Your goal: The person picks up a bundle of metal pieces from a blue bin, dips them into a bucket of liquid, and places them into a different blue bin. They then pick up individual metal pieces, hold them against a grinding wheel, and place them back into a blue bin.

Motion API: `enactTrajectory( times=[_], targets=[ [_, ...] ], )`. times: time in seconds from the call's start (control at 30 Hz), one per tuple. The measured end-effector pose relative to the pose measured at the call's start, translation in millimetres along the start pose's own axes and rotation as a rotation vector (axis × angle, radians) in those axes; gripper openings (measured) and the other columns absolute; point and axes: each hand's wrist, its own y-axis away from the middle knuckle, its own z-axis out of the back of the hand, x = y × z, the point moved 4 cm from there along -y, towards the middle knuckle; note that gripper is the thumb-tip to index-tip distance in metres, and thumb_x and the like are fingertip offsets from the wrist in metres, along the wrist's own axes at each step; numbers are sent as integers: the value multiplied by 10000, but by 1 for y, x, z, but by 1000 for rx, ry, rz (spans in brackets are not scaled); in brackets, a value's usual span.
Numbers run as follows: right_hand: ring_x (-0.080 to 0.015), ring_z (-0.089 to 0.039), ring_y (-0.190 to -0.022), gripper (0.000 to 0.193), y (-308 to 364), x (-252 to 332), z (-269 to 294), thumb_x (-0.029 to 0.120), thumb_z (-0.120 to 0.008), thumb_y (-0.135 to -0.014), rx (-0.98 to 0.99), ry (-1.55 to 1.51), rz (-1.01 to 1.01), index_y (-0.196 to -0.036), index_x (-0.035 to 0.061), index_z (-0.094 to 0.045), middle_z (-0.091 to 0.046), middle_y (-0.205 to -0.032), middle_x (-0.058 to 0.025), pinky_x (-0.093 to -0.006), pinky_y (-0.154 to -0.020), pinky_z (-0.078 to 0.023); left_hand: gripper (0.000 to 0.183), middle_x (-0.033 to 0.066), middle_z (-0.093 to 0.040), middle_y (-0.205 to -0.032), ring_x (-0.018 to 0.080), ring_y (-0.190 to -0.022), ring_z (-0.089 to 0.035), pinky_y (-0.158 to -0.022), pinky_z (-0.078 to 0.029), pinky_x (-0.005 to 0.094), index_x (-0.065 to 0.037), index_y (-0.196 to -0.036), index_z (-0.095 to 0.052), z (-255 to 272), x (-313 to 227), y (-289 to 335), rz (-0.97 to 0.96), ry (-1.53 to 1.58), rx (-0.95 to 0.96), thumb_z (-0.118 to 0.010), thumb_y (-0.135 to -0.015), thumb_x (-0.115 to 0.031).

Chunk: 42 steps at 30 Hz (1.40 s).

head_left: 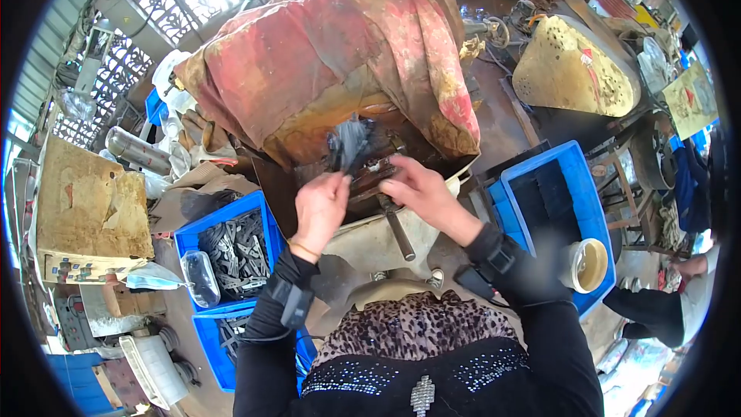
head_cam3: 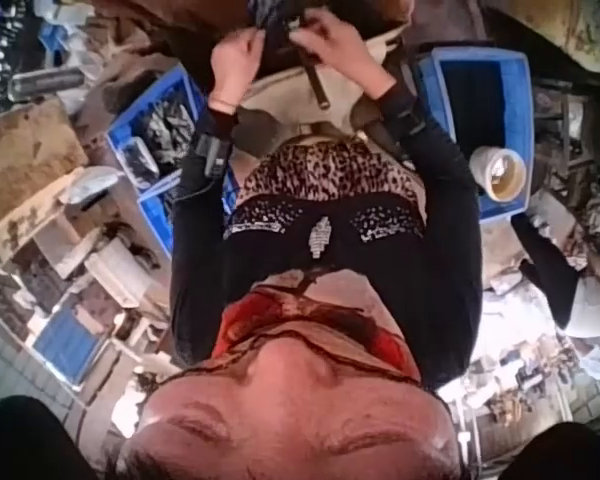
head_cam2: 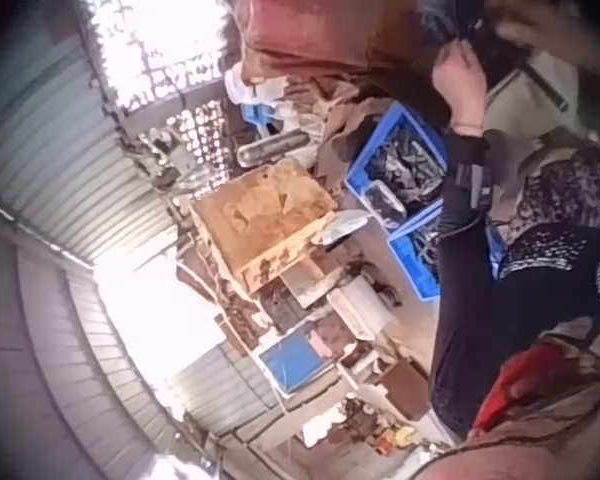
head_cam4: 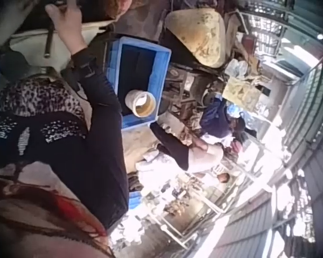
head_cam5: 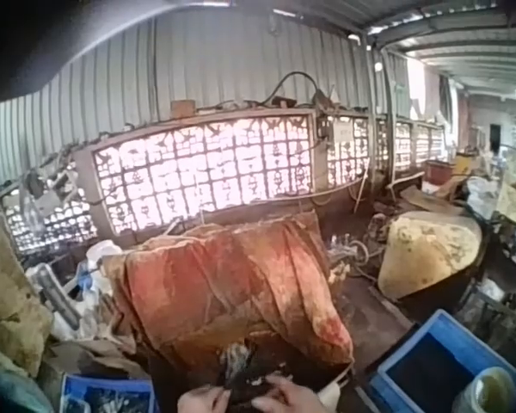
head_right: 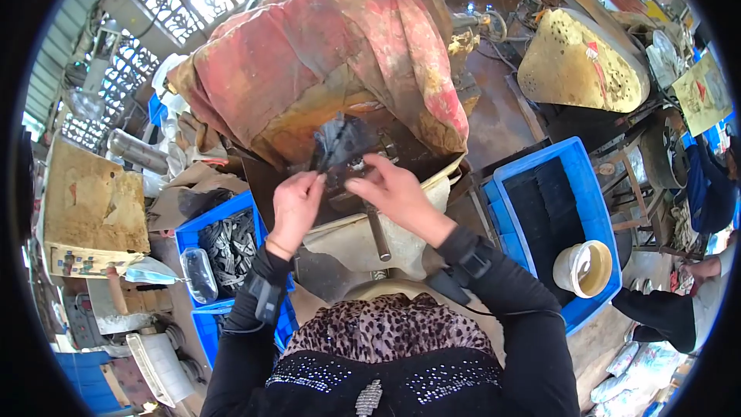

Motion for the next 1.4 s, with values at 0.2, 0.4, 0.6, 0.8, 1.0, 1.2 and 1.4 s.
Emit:
enactTrajectory(
  times=[0.2, 0.4, 0.6, 0.8, 1.0, 1.2, 1.4],
  targets=[
    [-101, -576, -761, 278, -19, -8, -17, 183, -610, -936, -180, -239, -12, -1128, -12, -563, -590, -792, -20, -248, -669, -473, 179, 171, -646, -890, 341, -707, -631, -637, -512, 396, -24, -1034, -645, 2, -41, 6, -151, 178, 77, -567, -877, -55],
    [-139, -629, -729, 215, 49, 0, 15, 147, -629, -908, -50, 249, 282, -1093, 39, -611, -647, -815, -88, -274, -635, -482, 345, 191, -668, -1058, 297, -812, -679, -755, -535, 338, -58, -1213, -608, -13, 54, 1, 460, 674, 272, -519, -887, 8],
    [-276, -633, -642, 313, 91, -2, -15, 262, -690, -822, 345, 665, 379, -1107, 149, -628, -648, -782, -56, -375, -549, -499, 365, 186, -685, -1014, 308, -928, -670, -828, -517, 352, -69, -1169, -644, -85, 115, -8, 43, 360, 254, -499, -858, 58],
    [-269, -631, -632, 437, 97, -11, -15, 250, -702, -754, 333, 745, 368, -1167, 159, -594, -622, -747, -55, -381, -550, -506, 340, 192, -675, -1040, 334, -978, -653, -857, -510, 369, -67, -1121, -663, -108, 123, -5, -17, 389, 385, -547, -821, 46],
    [-270, -637, -665, 596, 94, -10, -12, 154, -704, -693, 389, 838, 375, -1270, 147, -555, -628, -794, -63, -381, -575, -515, 402, 197, -672, -983, 353, -923, -643, -801, -511, 395, -92, -1159, -643, -111, 133, -12, -230, 228, 415, -566, -782, 26],
    [-310, -633, -701, 117, 89, -28, -24, 148, -544, -842, 379, 756, 446, -939, 82, -537, -625, -832, -117, -418, -571, -512, 357, 223, -666, -938, 354, -843, -656, -772, -520, 395, -71, -1138, -661, -80, 100, -13, -203, -17, 536, -545, -803, -26],
    [-348, -591, -597, 154, 94, -15, -18, 214, -579, -808, 47, 798, 680, -860, 84, -515, -569, -658, -115, -448, -489, -445, 423, 169, -651, -1083, 264, -923, -630, -859, -482, 320, 6, -1313, -528, -41, 61, -8, -143, 16, 651, -587, -896, -22]
  ],
)
